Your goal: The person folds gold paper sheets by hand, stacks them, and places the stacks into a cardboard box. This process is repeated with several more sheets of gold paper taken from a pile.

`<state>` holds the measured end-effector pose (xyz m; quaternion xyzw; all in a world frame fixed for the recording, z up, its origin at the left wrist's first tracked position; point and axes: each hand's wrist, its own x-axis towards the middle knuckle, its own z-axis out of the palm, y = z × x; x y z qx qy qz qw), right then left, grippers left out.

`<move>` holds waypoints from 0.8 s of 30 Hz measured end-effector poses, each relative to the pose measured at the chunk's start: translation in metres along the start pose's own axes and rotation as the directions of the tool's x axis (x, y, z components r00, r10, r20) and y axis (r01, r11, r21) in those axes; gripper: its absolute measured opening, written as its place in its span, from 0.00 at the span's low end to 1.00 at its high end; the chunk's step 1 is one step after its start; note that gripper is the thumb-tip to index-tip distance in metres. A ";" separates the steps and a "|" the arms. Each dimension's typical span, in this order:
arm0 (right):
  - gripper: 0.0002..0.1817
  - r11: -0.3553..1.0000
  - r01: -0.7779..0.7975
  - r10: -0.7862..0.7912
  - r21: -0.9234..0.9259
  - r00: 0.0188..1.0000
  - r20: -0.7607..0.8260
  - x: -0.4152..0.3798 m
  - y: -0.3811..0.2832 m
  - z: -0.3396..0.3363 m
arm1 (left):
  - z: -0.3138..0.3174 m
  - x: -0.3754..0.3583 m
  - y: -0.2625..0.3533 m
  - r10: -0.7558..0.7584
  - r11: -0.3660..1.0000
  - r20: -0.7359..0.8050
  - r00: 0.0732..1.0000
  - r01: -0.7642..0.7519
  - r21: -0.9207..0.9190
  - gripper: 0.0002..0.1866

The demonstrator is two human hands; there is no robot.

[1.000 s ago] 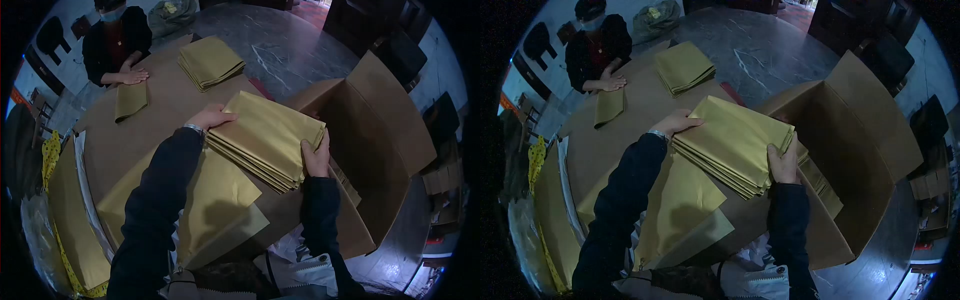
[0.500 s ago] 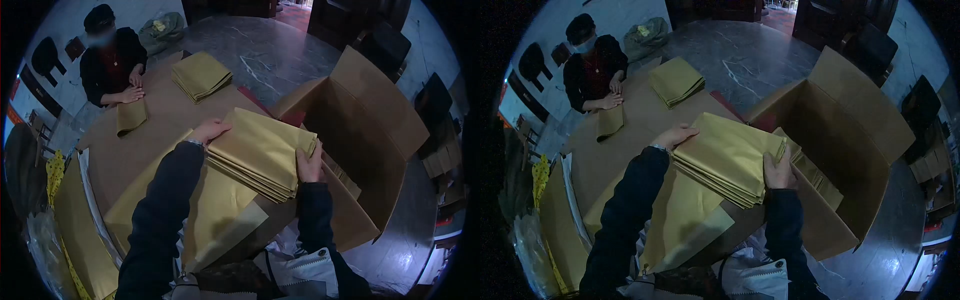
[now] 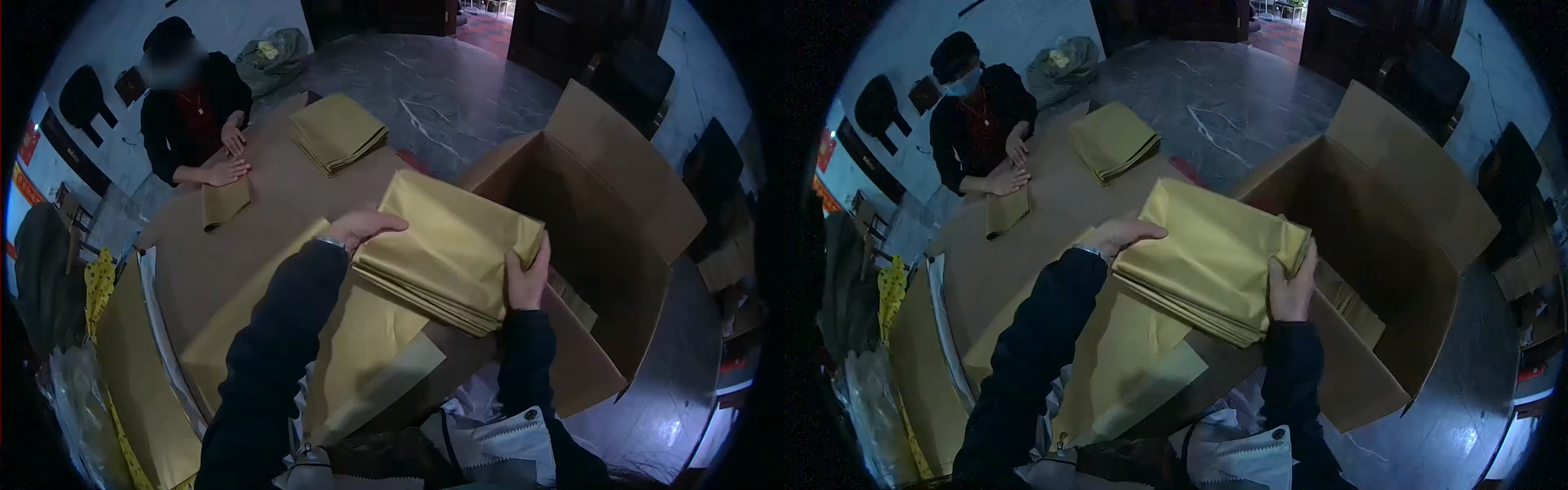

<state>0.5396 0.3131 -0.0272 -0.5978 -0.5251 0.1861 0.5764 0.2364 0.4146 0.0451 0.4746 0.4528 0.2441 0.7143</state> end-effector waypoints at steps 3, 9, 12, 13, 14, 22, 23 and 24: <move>0.44 0.963 0.263 -0.255 0.064 0.961 -0.108 0.015 -0.056 -0.021 | 0.016 -0.016 0.026 0.155 0.986 -0.009 0.988 -0.155 -0.058 0.23; 0.59 0.874 0.403 -0.411 0.271 0.911 -0.025 -0.009 -0.047 -0.025 | 0.003 -0.037 0.005 0.296 0.948 -0.023 0.955 -0.291 0.129 0.25; 0.66 0.829 0.016 -0.107 0.558 0.986 0.131 -0.027 -0.028 -0.012 | 0.005 -0.039 -0.023 0.244 0.968 -0.109 0.964 -0.236 0.081 0.24; 0.66 0.832 0.012 -0.098 0.555 0.987 0.126 -0.027 -0.023 -0.014 | 0.004 -0.038 -0.026 0.236 0.970 -0.101 0.966 -0.229 0.081 0.24; 0.67 0.835 0.022 -0.124 0.550 0.981 0.149 -0.026 -0.017 -0.015 | 0.002 -0.037 -0.028 0.249 0.969 -0.094 0.964 -0.247 0.027 0.26; 0.54 0.841 -0.268 0.123 0.469 0.940 0.317 -0.022 -0.002 -0.014 | 0.021 -0.036 -0.023 0.362 0.917 -0.061 0.930 -0.367 -0.154 0.33; 0.41 0.404 -0.422 0.114 0.812 0.903 0.413 -0.027 -0.007 -0.018 | 0.021 -0.038 -0.023 0.388 0.908 -0.062 0.920 -0.393 -0.143 0.32; 0.33 0.861 -0.196 0.022 0.470 0.937 0.349 -0.026 -0.005 -0.023 | 0.007 -0.036 -0.025 0.242 0.970 -0.021 0.970 -0.242 0.014 0.30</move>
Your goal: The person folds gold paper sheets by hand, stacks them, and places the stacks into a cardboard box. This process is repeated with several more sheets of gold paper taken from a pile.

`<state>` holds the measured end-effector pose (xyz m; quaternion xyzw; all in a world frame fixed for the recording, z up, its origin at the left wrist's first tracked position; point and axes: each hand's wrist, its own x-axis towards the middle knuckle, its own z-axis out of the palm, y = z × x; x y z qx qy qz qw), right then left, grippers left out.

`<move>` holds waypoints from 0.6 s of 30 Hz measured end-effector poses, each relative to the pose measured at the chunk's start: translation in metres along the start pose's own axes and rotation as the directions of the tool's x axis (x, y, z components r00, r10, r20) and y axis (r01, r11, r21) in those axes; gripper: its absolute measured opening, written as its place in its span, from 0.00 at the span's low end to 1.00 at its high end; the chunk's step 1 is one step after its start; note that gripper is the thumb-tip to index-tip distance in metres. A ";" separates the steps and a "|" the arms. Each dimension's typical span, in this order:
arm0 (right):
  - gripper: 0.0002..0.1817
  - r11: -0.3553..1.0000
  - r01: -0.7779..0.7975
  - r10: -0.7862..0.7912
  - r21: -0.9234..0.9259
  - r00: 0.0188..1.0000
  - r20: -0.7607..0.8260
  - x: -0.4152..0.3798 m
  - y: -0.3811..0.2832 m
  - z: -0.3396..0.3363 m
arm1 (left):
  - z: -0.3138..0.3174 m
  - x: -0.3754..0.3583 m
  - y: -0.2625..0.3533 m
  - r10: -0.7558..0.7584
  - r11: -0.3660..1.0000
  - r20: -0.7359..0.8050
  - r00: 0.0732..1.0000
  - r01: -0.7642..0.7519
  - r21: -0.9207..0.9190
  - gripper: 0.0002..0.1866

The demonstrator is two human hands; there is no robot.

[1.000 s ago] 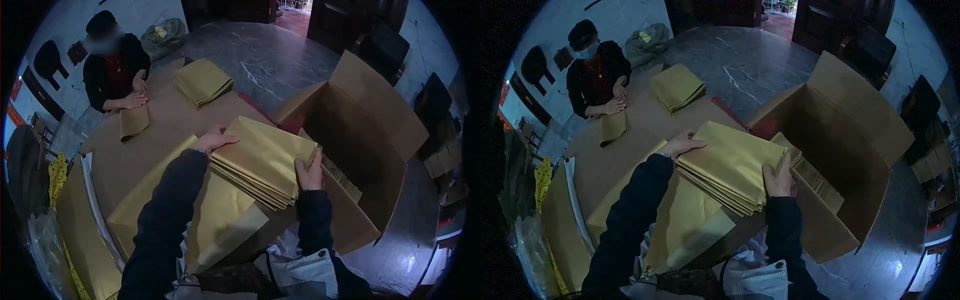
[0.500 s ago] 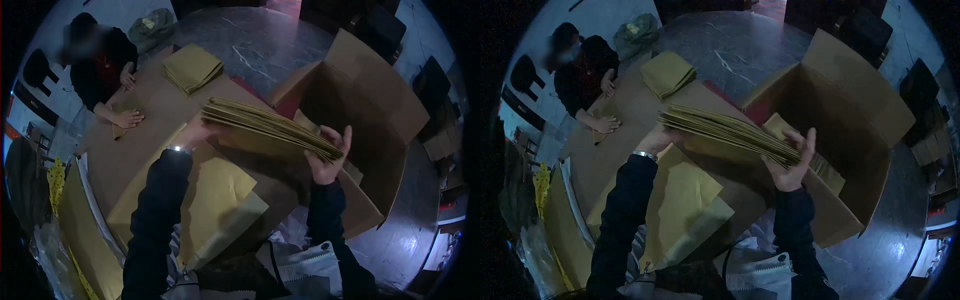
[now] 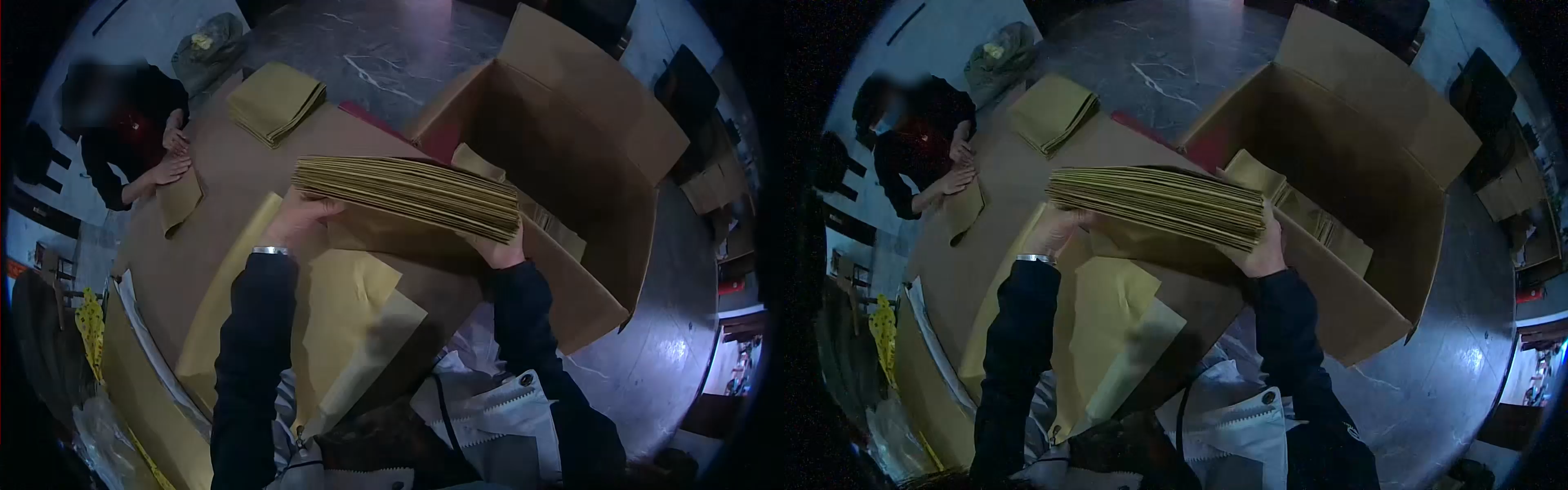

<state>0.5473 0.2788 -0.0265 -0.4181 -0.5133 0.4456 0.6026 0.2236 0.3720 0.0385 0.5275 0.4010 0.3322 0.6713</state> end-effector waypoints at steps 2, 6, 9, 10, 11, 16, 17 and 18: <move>0.11 0.794 0.173 -0.179 -0.583 0.983 0.047 -0.001 0.014 -0.012 | -0.013 0.002 -0.029 -0.017 0.963 -0.054 0.998 0.031 0.269 0.28; 0.06 0.999 0.033 -0.033 0.000 0.999 -0.020 0.002 0.036 -0.024 | -0.102 0.003 -0.160 -0.053 0.998 -0.153 0.987 0.047 -0.042 0.17; 0.06 0.966 0.135 -0.133 -0.221 0.991 0.028 0.007 0.010 -0.016 | -0.055 0.034 -0.064 0.198 0.980 0.085 0.976 -0.197 -0.027 0.14; 0.06 0.975 0.139 -0.138 -0.174 0.990 0.015 0.008 0.004 -0.014 | -0.061 0.034 -0.075 0.199 0.980 0.079 0.977 -0.197 -0.031 0.14; 0.06 0.978 0.196 -0.194 -0.067 0.980 0.039 0.010 0.012 -0.018 | -0.075 0.035 -0.100 0.219 0.968 0.019 0.976 -0.219 0.121 0.15; 0.08 0.780 -0.279 0.392 0.560 0.916 -0.090 0.003 0.040 -0.032 | -0.111 0.050 -0.157 0.401 0.704 -0.146 0.904 -0.202 0.681 0.18; 0.09 0.923 -0.097 0.099 0.372 0.995 0.012 0.007 0.067 -0.044 | -0.080 0.035 -0.107 0.338 0.863 -0.113 0.934 -0.260 0.434 0.17; 0.10 0.830 -0.214 0.269 0.515 0.963 -0.034 0.008 0.049 -0.035 | -0.063 0.026 -0.079 0.276 0.953 -0.056 0.959 -0.266 0.149 0.17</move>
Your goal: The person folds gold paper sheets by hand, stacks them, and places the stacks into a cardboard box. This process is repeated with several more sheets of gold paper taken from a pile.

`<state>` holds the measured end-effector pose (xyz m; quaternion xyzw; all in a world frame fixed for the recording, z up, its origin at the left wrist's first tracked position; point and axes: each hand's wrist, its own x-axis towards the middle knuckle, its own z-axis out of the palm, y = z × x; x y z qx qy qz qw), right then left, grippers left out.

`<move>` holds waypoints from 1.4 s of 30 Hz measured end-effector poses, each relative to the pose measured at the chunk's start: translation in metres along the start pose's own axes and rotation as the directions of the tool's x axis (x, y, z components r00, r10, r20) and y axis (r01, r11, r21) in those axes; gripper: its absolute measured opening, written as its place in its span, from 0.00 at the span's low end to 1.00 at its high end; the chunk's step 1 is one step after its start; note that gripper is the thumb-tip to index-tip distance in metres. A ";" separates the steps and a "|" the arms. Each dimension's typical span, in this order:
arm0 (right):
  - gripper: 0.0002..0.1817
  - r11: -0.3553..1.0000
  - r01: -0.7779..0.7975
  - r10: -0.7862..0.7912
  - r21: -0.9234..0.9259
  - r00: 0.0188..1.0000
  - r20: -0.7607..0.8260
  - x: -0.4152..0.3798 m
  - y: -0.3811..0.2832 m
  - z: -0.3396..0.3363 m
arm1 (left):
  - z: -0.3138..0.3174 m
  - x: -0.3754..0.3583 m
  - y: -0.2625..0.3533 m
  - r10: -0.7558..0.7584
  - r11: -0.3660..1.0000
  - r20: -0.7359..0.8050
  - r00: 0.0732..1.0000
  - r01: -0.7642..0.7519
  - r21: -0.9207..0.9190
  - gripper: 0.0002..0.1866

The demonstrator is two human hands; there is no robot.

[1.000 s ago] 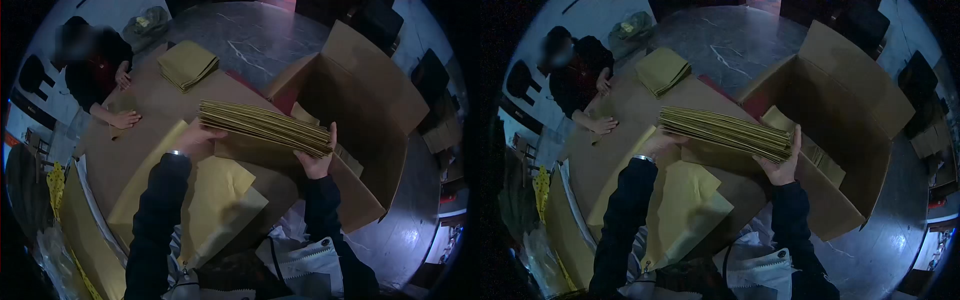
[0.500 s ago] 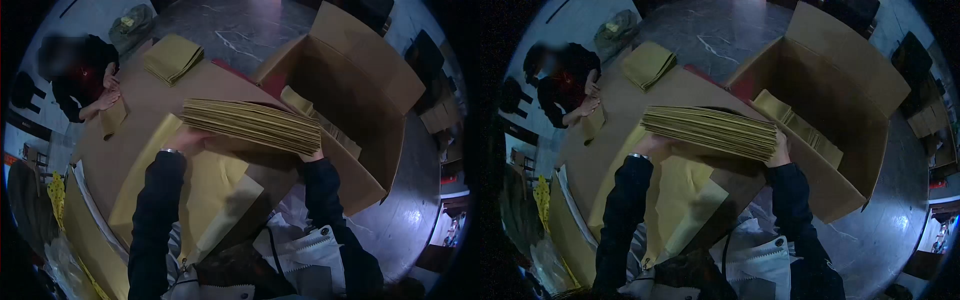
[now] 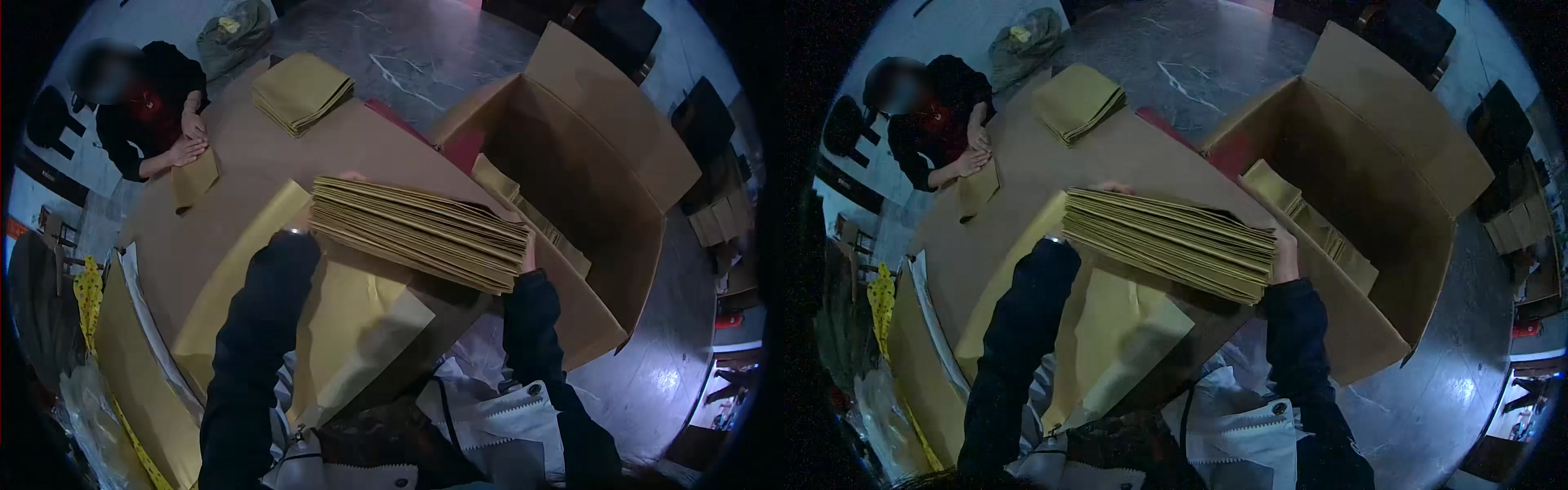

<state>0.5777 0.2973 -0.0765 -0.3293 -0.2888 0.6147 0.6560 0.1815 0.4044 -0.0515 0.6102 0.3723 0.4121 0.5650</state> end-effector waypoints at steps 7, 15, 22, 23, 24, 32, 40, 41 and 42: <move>0.13 0.967 0.023 -0.015 0.255 0.999 -0.031 0.009 -0.024 0.086 | -0.034 0.021 0.066 -0.201 0.965 -0.046 0.979 0.205 0.163 0.26; 0.16 0.745 0.353 -0.429 -0.566 0.903 -0.001 0.040 0.005 0.113 | -0.021 0.025 0.092 -0.277 0.834 -0.056 0.959 0.211 -0.509 0.25; 0.21 0.755 0.072 -0.299 -0.652 0.923 -0.244 0.041 0.018 0.111 | 0.011 0.036 0.081 -0.315 0.729 -0.147 0.938 0.140 -0.671 0.22; 0.20 0.849 0.105 -0.291 -0.517 0.911 -0.293 0.038 0.017 0.119 | 0.017 0.043 0.088 -0.228 0.812 -0.214 0.950 0.064 -0.580 0.23; 0.19 0.920 0.138 -0.272 -0.367 0.900 -0.342 0.035 0.018 0.126 | 0.018 0.053 0.088 -0.149 0.777 -0.244 0.958 -0.039 -0.628 0.25; 0.20 0.825 0.156 -0.297 -0.543 0.937 -0.182 0.057 0.048 0.101 | 0.064 0.069 0.016 -0.486 0.758 -0.501 0.716 0.060 -0.650 0.39; 0.22 0.649 -0.029 -0.147 -0.760 0.976 -0.163 0.060 0.037 0.099 | 0.066 0.065 0.048 -0.245 0.967 -0.678 0.693 0.126 -0.220 0.45; 0.23 0.618 -0.031 -0.129 -0.785 0.982 -0.140 0.059 0.031 0.106 | 0.068 0.059 0.058 -0.212 0.970 -0.718 0.663 0.233 -0.072 0.50; 0.23 0.616 -0.030 -0.120 -0.787 0.984 -0.131 0.062 0.035 0.102 | 0.044 0.075 0.010 -0.146 0.982 -0.677 0.721 0.187 -0.013 0.53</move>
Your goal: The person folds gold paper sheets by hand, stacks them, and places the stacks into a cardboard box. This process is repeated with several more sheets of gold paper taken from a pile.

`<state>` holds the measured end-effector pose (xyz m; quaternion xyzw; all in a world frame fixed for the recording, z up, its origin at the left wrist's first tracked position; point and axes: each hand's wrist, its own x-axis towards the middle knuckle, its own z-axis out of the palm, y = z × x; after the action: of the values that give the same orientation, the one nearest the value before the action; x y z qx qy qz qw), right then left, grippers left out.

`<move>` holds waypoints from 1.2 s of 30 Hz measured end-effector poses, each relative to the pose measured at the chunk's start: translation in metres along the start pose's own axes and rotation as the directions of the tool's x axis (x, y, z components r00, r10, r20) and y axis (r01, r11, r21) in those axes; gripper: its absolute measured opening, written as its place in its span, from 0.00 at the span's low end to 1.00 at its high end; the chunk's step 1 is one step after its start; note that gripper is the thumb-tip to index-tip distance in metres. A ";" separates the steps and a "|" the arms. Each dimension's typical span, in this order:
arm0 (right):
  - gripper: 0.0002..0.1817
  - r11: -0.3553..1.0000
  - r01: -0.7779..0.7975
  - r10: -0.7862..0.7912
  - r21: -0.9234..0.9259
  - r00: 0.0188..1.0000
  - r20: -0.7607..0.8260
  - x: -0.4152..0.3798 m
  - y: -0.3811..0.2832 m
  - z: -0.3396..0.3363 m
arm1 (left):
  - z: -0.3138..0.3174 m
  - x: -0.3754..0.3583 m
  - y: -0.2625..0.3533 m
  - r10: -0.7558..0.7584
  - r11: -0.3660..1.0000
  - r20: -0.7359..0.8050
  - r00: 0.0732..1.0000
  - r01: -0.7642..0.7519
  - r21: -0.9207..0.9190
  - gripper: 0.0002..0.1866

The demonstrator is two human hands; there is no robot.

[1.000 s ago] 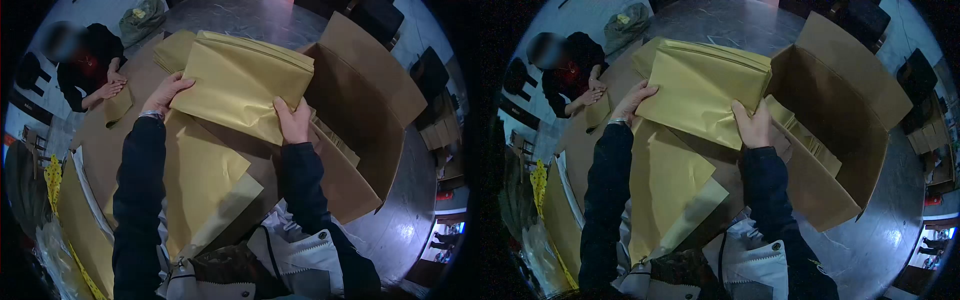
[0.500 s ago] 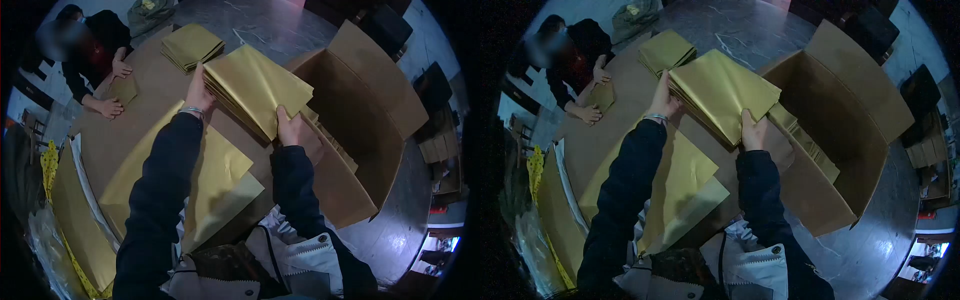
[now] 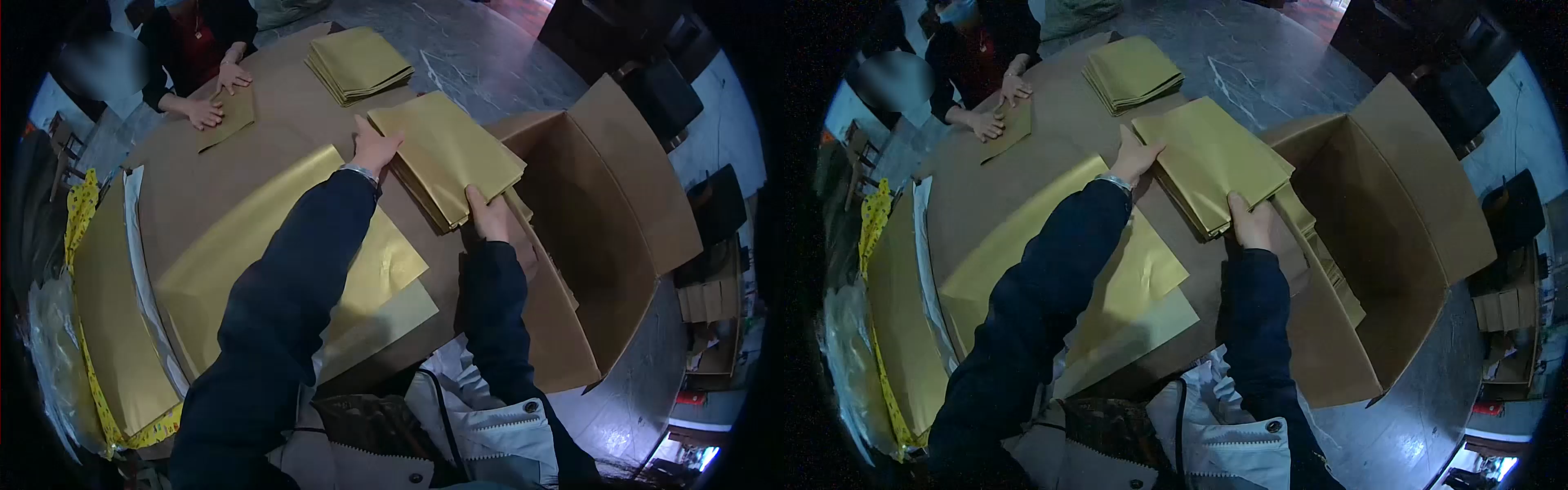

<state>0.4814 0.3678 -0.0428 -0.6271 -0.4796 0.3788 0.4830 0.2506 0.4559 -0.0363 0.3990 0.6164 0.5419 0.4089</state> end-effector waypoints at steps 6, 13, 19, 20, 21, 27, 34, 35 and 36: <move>0.25 0.972 -0.069 0.043 0.223 0.992 0.121 0.009 0.025 -0.005 | -0.063 -0.022 0.047 -0.015 0.935 0.148 0.989 -0.038 0.354 0.43; 0.24 0.962 -0.270 0.260 0.041 0.951 0.166 -0.016 -0.030 -0.012 | -0.202 -0.118 0.093 -0.006 0.922 0.244 0.970 -0.089 0.376 0.26; 0.24 0.806 0.149 -0.207 -0.573 0.978 -0.037 -0.021 -0.015 -0.041 | -0.332 -0.253 0.057 -0.010 0.918 0.176 0.984 -0.061 0.392 0.22; 0.24 0.808 0.159 -0.213 -0.567 0.977 -0.030 -0.029 -0.027 -0.038 | -0.342 -0.284 0.055 -0.027 0.911 0.116 0.993 -0.024 0.412 0.21; 0.24 0.790 0.214 -0.272 -0.575 0.962 -0.014 -0.037 -0.035 -0.035 | -0.345 -0.313 0.057 -0.035 0.905 0.068 0.997 0.003 0.425 0.22; 0.26 0.352 0.758 -0.748 -0.549 0.581 0.321 -0.046 -0.025 0.017 | -0.352 -0.415 0.020 0.147 0.698 0.043 0.988 -0.135 0.703 0.25; 0.21 0.287 0.753 -0.623 -0.592 0.616 0.481 -0.017 0.006 0.021 | -0.352 -0.440 -0.020 0.181 0.664 -0.055 0.982 -0.081 0.743 0.26; 0.21 0.211 0.769 -0.692 -0.604 0.554 0.463 -0.021 0.000 0.020 | -0.354 -0.441 -0.026 0.175 0.657 -0.045 0.984 -0.083 0.749 0.25; 0.21 0.137 0.775 -0.750 -0.617 0.488 0.446 -0.028 -0.005 0.016 | -0.355 -0.442 -0.032 0.164 0.649 -0.030 0.986 -0.085 0.756 0.25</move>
<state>0.4577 0.3447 -0.0418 -0.4272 -0.8445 -0.1506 0.2858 0.0701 -0.0818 -0.0083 0.5470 0.7752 0.2837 0.1391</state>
